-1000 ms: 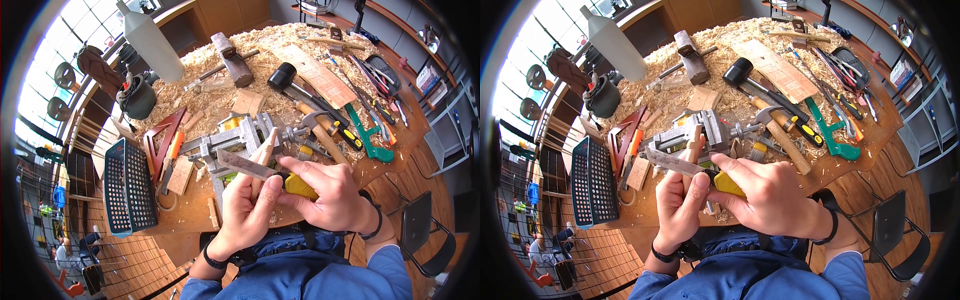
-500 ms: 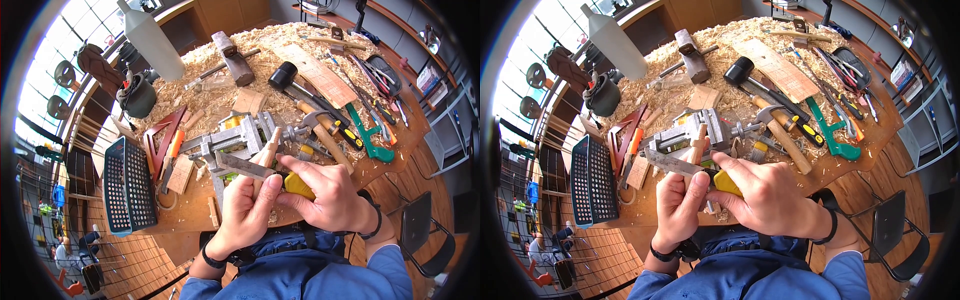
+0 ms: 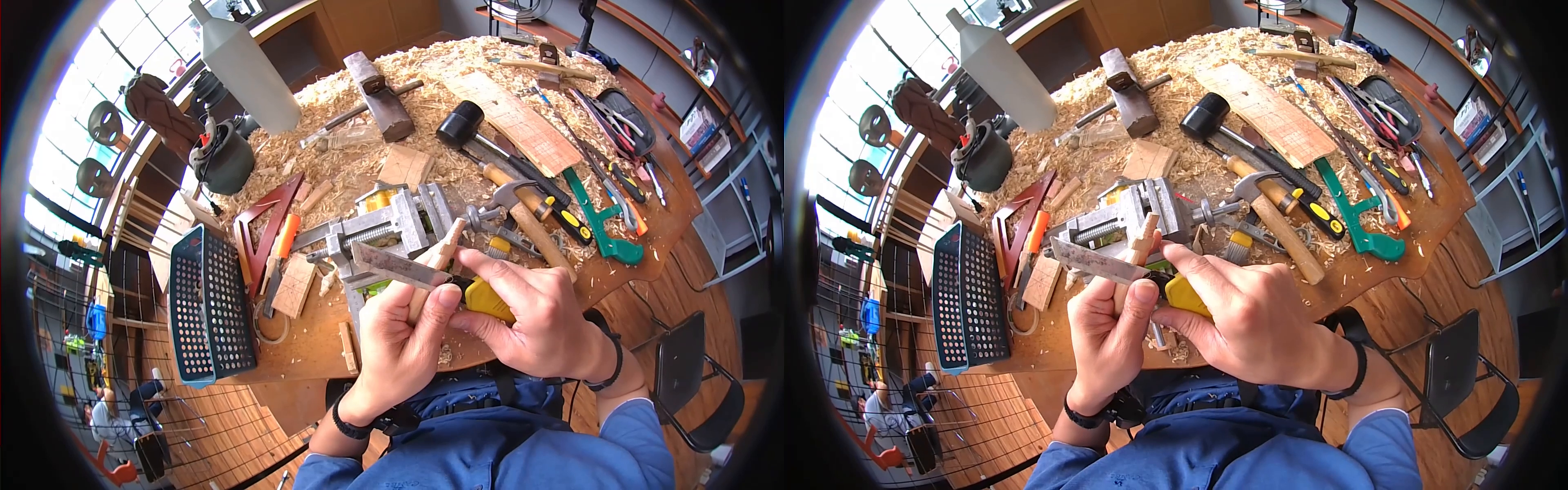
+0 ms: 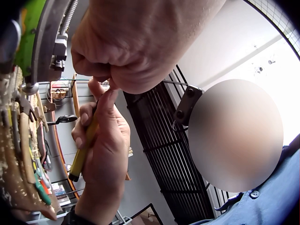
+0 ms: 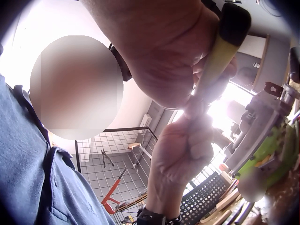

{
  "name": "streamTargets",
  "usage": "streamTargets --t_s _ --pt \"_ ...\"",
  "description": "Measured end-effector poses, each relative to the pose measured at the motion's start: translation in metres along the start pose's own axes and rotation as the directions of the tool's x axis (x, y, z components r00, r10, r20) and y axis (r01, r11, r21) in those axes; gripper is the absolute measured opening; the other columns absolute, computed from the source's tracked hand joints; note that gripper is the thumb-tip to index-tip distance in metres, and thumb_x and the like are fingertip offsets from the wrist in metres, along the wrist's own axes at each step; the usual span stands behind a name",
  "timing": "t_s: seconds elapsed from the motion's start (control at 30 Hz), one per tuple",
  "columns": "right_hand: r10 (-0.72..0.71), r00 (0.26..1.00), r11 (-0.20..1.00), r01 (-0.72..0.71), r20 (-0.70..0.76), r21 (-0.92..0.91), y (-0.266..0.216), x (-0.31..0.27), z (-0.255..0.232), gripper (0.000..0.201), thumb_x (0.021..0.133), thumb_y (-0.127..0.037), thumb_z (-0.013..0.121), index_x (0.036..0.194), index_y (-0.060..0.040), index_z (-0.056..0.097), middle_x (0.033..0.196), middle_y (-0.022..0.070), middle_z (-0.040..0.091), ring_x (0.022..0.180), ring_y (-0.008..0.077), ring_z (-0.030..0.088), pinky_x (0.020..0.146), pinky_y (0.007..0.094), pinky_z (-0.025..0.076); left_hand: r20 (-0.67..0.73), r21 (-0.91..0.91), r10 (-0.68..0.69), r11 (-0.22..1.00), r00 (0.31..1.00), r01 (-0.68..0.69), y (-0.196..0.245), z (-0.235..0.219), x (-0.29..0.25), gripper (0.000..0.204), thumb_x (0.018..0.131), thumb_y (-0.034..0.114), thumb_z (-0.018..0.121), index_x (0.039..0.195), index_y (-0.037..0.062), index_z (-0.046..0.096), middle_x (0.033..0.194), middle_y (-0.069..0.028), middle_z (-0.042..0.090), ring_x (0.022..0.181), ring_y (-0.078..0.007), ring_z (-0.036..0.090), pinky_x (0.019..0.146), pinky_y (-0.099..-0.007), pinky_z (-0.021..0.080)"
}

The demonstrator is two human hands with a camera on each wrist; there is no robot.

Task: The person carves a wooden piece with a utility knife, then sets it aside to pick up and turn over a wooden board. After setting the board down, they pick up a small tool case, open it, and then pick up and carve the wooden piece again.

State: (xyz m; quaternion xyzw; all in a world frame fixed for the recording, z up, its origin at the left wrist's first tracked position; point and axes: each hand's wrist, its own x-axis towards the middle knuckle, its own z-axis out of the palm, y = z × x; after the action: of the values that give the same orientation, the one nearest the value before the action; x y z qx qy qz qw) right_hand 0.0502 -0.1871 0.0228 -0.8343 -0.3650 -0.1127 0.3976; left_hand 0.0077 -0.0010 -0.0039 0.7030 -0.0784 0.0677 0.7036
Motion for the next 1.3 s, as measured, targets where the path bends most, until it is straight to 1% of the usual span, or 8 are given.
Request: streamTargets --t_s 0.17,0.23,0.53,0.63,0.83,1.07,1.13,1.3 --pt "-0.046 0.998 0.999 0.045 -0.033 -0.016 0.004 -0.002 0.003 0.061 0.087 -0.032 0.081 0.131 0.0062 0.06 0.1 0.0209 0.074 0.076 0.0347 0.075 0.06 0.0408 0.057 -0.013 0.011 0.106 0.994 0.994 -0.106 0.001 0.005 0.004 0.043 0.106 0.015 0.061 0.142 -0.0094 0.055 0.13 -0.0111 0.067 0.108 -0.0081 0.059 0.089 -0.023 0.048" --pt "-0.018 1.0 1.0 0.018 0.01 -0.003 0.002 -0.003 0.001 0.061 0.087 -0.032 0.082 0.13 0.0064 0.061 0.1 0.021 0.074 0.077 0.035 0.075 0.061 0.041 0.058 -0.028 -0.193 -0.039 0.981 0.999 0.033 0.009 0.01 -0.001 0.042 0.107 0.015 0.059 0.142 -0.0089 0.054 0.113 -0.0046 0.07 0.092 -0.003 0.057 0.076 -0.0178 0.046" --pt "-0.024 1.0 1.0 0.024 -0.001 0.011 0.003 -0.003 0.003 0.061 0.086 -0.032 0.082 0.129 0.0065 0.061 0.1 0.0207 0.074 0.077 0.0352 0.074 0.061 0.0414 0.058 -0.036 -0.017 -0.023 1.0 0.999 0.022 0.006 0.005 -0.002 0.033 0.107 0.015 0.06 0.13 -0.008 0.061 0.089 0.0029 0.066 0.072 0.0016 0.049 0.062 -0.0162 0.037" --pt "-0.025 1.0 1.0 0.025 -0.014 0.007 0.003 -0.003 0.003 0.06 0.087 -0.031 0.082 0.129 0.0065 0.061 0.101 0.0207 0.074 0.077 0.0351 0.074 0.061 0.0414 0.058 -0.045 0.042 -0.019 0.999 0.999 0.02 0.009 0.005 -0.003 0.034 0.103 0.007 0.063 0.133 -0.0086 0.06 0.113 -0.0118 0.072 0.095 -0.0095 0.06 0.086 -0.0263 0.051" --pt "-0.043 0.999 0.999 0.043 -0.032 -0.015 0.004 -0.002 0.003 0.06 0.087 -0.031 0.082 0.13 0.0064 0.061 0.102 0.0213 0.074 0.079 0.0354 0.075 0.062 0.0411 0.058 -0.069 0.137 0.144 0.982 0.987 -0.133 -0.006 0.003 0.002 0.032 0.101 0.007 0.067 0.13 -0.0057 0.064 0.094 -0.009 0.072 0.083 -0.0083 0.059 0.076 -0.0243 0.05" --pt "-0.054 0.996 0.998 0.055 -0.07 0.011 0.005 -0.003 0.006 0.061 0.086 -0.031 0.082 0.129 0.0061 0.061 0.103 0.0214 0.074 0.08 0.0358 0.075 0.063 0.0406 0.059 -0.038 0.174 0.17 0.971 0.985 -0.161 0.003 0.003 0.003 0.036 0.101 0.007 0.067 0.134 -0.0046 0.063 0.096 -0.0093 0.072 0.082 -0.0079 0.059 0.075 -0.0249 0.051" --pt "-0.035 0.999 0.999 0.035 -0.011 0.019 0.004 -0.004 0.003 0.06 0.086 -0.032 0.083 0.128 0.006 0.061 0.102 0.0213 0.074 0.079 0.0355 0.075 0.064 0.0407 0.059 -0.036 -0.007 -0.041 0.999 0.999 0.041 0.011 0.006 0.0 0.038 0.102 0.007 0.066 0.137 -0.0052 0.061 0.097 -0.0087 0.072 0.081 -0.008 0.059 0.075 -0.0252 0.051" --pt "-0.026 1.0 1.0 0.026 -0.004 0.016 0.003 -0.004 0.002 0.059 0.086 -0.032 0.082 0.127 0.0054 0.062 0.101 0.0208 0.074 0.079 0.0352 0.074 0.063 0.041 0.059 -0.014 0.02 -0.029 0.999 0.999 0.029 0.008 0.002 0.0 0.037 0.102 0.008 0.066 0.135 -0.0058 0.061 0.093 -0.0078 0.07 0.08 -0.0073 0.057 0.073 -0.0249 0.05"
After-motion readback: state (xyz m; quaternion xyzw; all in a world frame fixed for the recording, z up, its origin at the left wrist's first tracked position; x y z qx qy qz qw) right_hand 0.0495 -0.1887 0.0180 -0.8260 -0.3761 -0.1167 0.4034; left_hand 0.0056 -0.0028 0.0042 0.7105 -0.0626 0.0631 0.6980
